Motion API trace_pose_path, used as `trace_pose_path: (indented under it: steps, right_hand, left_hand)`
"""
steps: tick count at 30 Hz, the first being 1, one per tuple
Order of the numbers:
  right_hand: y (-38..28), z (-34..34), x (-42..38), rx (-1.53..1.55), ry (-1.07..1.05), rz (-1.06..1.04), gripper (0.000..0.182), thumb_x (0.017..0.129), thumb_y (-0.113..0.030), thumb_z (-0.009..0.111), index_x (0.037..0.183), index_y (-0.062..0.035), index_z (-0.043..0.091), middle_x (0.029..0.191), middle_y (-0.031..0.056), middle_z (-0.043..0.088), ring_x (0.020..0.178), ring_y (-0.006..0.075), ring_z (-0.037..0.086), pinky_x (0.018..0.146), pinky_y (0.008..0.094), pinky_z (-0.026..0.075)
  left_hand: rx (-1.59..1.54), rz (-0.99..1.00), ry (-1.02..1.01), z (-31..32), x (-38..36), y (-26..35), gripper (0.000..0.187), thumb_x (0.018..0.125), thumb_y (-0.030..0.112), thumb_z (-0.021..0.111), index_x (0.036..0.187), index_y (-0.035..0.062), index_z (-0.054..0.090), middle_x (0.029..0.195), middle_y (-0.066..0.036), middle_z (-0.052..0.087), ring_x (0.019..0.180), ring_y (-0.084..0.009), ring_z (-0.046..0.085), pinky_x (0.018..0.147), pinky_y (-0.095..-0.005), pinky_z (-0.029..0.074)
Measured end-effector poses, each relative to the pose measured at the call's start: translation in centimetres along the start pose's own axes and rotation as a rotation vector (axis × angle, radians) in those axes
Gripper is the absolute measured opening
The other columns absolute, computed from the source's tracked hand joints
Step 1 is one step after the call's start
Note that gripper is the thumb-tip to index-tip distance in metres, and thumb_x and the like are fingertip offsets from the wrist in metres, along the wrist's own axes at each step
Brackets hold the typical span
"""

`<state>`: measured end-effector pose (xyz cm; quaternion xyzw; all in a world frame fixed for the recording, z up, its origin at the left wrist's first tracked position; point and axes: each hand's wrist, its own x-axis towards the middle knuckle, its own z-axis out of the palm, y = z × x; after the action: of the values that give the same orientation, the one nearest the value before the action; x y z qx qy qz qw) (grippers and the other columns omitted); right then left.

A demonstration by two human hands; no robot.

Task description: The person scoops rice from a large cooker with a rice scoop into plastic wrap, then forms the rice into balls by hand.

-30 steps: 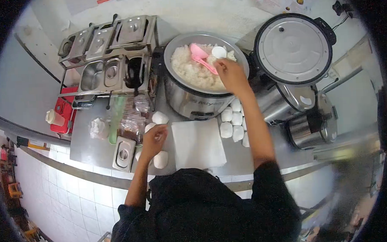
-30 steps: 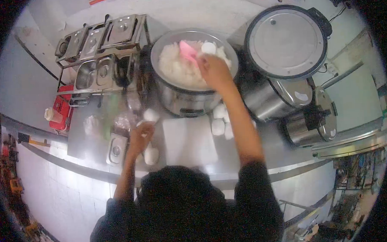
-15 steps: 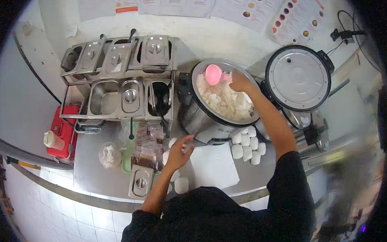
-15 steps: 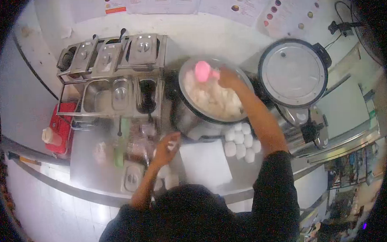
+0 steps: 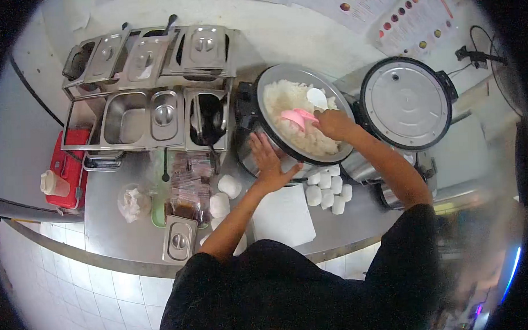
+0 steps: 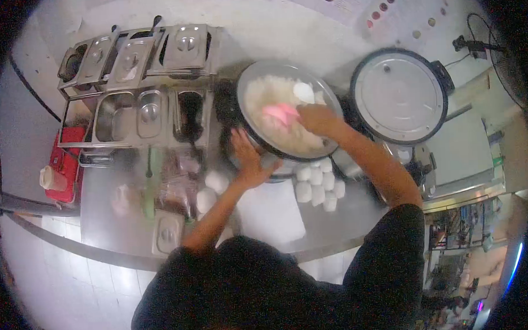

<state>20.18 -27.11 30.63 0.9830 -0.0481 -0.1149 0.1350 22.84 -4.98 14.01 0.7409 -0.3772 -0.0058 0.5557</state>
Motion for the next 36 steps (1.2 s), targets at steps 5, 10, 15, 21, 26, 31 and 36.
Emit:
trace_pose_path:
  steps: [5, 10, 15, 21, 26, 31, 36]
  right_hand:
    - [0.4, -1.0, -3.5, 0.312, -0.134, -0.144, 0.035, 0.094, -0.033, 0.051, 0.1, 0.0008, 0.059, 0.091, 0.0258, 0.064, 0.086, 0.0398, 0.064, 0.074, 0.0518, 0.048]
    - [4.2, 0.6, -4.2, 0.691, -0.33, -0.236, 0.034, 0.095, -0.033, 0.053, 0.087, -0.001, 0.058, 0.067, 0.0078, 0.053, 0.055, 0.0178, 0.05, 0.05, 0.0326, 0.042]
    - [5.1, 1.2, -7.5, 1.313, -0.506, 0.29, 0.032, 0.097, -0.035, 0.052, 0.091, -0.005, 0.061, 0.06, -0.0036, 0.046, 0.038, 0.0039, 0.033, 0.033, 0.0218, 0.027]
    - [3.9, 0.0, -10.2, 1.815, -0.078, 0.223, 0.037, 0.1, -0.035, 0.045, 0.11, -0.0028, 0.06, 0.062, -0.0037, 0.045, 0.043, 0.0039, 0.038, 0.038, 0.0196, 0.033]
    - [6.3, 1.6, -3.4, 1.221, 0.175, 0.267, 0.035, 0.098, -0.029, 0.046, 0.111, 0.0001, 0.059, 0.076, 0.0098, 0.059, 0.054, 0.0159, 0.054, 0.049, 0.0301, 0.045]
    - [1.0, 5.0, 1.4, 0.298, 0.349, 0.063, 0.03, 0.093, -0.024, 0.047, 0.106, 0.0005, 0.058, 0.096, 0.0242, 0.065, 0.081, 0.0353, 0.066, 0.068, 0.0453, 0.053]
    - [-0.4, 1.4, 0.9, 0.207, 0.345, -0.166, 0.031, 0.091, -0.026, 0.052, 0.105, 0.0005, 0.06, 0.098, 0.0235, 0.066, 0.092, 0.0374, 0.065, 0.078, 0.0474, 0.051]
  left_hand:
    - [0.026, -0.01, 0.029, -0.1, 0.0, 0.5, 0.135, 0.071, 0.062, 0.071, 0.141, -0.0077, -0.021, 0.147, -0.038, -0.017, 0.136, -0.0567, -0.012, 0.11, -0.0616, -0.003]
    - [-0.01, 0.025, 0.1, -1.8, -0.1, 1.0, 0.121, 0.075, 0.056, 0.072, 0.145, -0.0061, -0.005, 0.148, -0.037, 0.001, 0.138, -0.0518, 0.006, 0.113, -0.0554, 0.006]
    - [-0.04, 0.0, 0.373, -5.7, 0.3, 7.5, 0.074, 0.084, 0.038, 0.069, 0.133, -0.0052, 0.036, 0.135, -0.026, 0.04, 0.127, -0.0368, 0.038, 0.106, -0.0444, 0.03]
    - [-0.274, -0.171, -0.109, -5.7, 3.1, 15.6, 0.031, 0.083, 0.015, 0.066, 0.108, 0.0011, 0.054, 0.11, -0.012, 0.057, 0.097, -0.0246, 0.053, 0.081, -0.035, 0.044]
    - [-0.056, 0.057, 0.557, -2.3, 4.9, 13.5, 0.032, 0.083, 0.013, 0.065, 0.109, -0.0007, 0.051, 0.108, -0.013, 0.053, 0.1, -0.024, 0.051, 0.088, -0.0328, 0.04]
    - [-0.474, -0.471, 0.519, -2.0, 3.0, 3.5, 0.061, 0.095, 0.047, 0.043, 0.139, 0.0055, 0.033, 0.141, -0.015, 0.038, 0.129, -0.0262, 0.039, 0.108, -0.0391, 0.027]
    - [-0.75, -0.512, 0.114, -2.1, -0.9, 5.7, 0.079, 0.092, 0.053, 0.039, 0.151, 0.0094, 0.009, 0.156, -0.01, 0.012, 0.142, -0.0243, 0.014, 0.114, -0.0409, 0.013]
